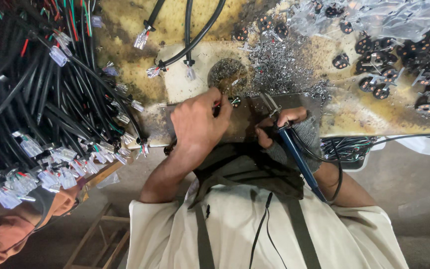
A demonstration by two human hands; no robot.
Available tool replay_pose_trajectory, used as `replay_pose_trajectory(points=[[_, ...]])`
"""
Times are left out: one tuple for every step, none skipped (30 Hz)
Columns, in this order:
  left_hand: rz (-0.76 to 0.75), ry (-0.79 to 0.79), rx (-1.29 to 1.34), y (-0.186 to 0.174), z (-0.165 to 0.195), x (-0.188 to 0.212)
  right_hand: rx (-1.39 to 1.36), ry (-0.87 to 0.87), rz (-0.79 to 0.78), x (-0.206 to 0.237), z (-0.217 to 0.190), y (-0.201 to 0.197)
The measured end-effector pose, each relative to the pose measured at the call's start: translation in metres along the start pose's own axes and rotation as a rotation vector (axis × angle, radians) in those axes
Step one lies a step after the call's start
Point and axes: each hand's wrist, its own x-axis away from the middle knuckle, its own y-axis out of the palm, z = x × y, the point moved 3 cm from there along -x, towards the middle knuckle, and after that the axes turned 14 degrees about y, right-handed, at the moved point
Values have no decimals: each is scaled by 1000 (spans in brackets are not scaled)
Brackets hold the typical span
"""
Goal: The person uses a soldering iron to attach small black components to the ends of multi-colored wires. They repeatedly pick up wires, position the components, apply solder, and place the finished units on the workbench.
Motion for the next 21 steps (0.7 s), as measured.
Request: replay_pose_trajectory(points=[[-55,31,60,2,0,2,-24,23,-6,0,1,-1],[-112,64,121,3,0,6,-47,48,-12,1,2,-1],[-141,84,165,5,0,9,-166,57,-77,3,4,-2],[-170,105,211,6,2,14,-283,67,-142,5,5,-2],[-202,127,257,8,3,18,-400,79,-206,8,6,-2],[-127,164,288,9,6,22,-395,84,-175,9,7,-2],[-54,198,320,10,10,28,-390,91,-146,9,9,-1],[21,233,351,12,13,33,-384,96,-116,8,12,1],[43,193,337,16,14,38,-292,213,-165,6,17,7],[64,152,324,21,15,43,-198,329,-217,4,22,13],[86,111,311,26,14,47,-103,443,-270,1,29,17],[116,131,287,30,15,51,-521,595,-516,1,33,27],[146,150,263,33,15,54,-947,737,-755,2,34,35],[178,169,239,35,15,56,-1381,865,-988,6,32,39],[204,198,225,36,15,58,-1328,876,-846,8,36,38],[228,226,210,37,16,59,-1272,883,-705,13,41,35],[250,255,197,36,18,60,-1213,888,-566,18,45,32],[263,270,235,35,19,61,-1300,874,-567,24,46,32],[276,286,274,34,22,61,-1386,860,-568,27,48,32],[287,302,312,31,24,60,-1474,845,-567,30,50,32],[210,239,423,31,23,58,-1342,808,-592,29,55,33]])
